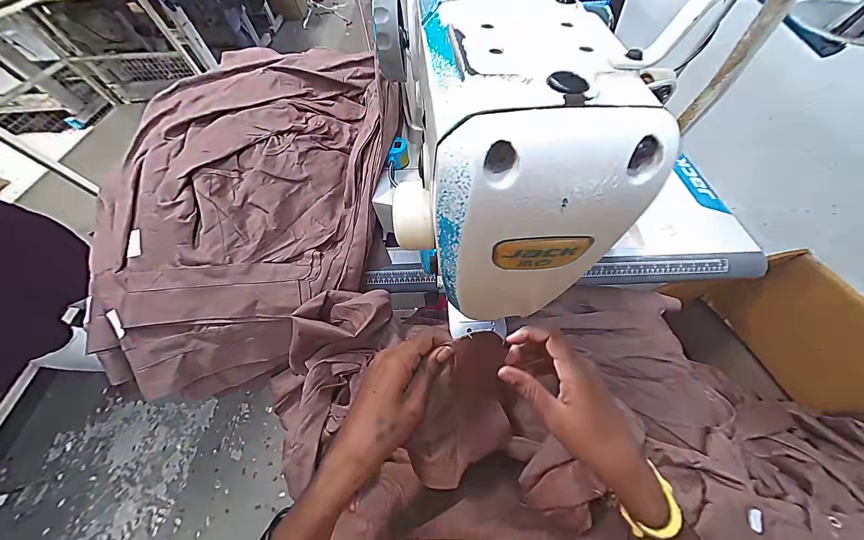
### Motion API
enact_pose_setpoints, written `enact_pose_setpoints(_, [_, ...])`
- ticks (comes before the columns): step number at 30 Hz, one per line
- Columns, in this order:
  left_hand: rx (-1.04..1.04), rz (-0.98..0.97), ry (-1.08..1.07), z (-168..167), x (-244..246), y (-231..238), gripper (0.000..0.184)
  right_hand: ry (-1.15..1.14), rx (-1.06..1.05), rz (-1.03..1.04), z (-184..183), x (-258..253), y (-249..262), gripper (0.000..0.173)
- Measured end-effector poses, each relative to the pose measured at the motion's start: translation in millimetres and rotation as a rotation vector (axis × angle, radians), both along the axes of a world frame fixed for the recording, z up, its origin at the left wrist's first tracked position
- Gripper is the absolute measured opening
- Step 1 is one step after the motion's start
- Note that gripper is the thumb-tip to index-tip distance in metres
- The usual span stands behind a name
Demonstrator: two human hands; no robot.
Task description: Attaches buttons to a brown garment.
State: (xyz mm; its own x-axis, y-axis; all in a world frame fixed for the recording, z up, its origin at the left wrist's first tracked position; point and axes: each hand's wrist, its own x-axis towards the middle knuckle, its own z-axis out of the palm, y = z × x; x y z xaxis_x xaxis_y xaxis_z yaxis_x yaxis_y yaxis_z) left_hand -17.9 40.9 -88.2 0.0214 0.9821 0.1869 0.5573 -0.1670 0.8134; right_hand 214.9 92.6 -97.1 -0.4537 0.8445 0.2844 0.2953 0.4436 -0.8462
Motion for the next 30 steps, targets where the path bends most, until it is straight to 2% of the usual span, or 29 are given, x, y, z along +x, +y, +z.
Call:
enact_pose_setpoints(2, [-0.072,0.042,-0.03,1,0,11,0.032,-0.085,-0.064,-0.054,1,-2,7,0.051])
enact_pose_setpoints(6, [-0.193,0.055,-0.02,8,-2,31,0.028,0.001,-0.316,-0.037,-2,-12,9,0.037])
enact_pose_setpoints(10, [-0.207,0.068,0.01,11,-3,47,0.025,0.138,-0.273,-0.112,-3,-17,16,0.027])
enact_pose_setpoints(15, [-0.229,0.097,0.081,17,-3,57,0.023,0.111,-0.258,-0.135,1,-20,23,0.026])
enact_pose_setpoints(19, [-0.191,0.098,0.074,7,-4,55,0.024,0.121,-0.254,-0.113,-4,-19,20,0.03])
enact_pose_setpoints(22, [-0.18,0.08,0.024,1,-6,52,0.024,-0.002,-0.143,-0.056,1,-5,35,0.031])
enact_pose_setpoints(27, [-0.213,0.023,-0.055,-11,-12,52,0.025,-0.426,0.421,-0.48,-2,29,112,0.018])
enact_pose_setpoints(30, [-0.201,0.049,-0.053,-10,-11,51,0.023,-0.576,0.53,-0.445,-12,31,146,0.019])
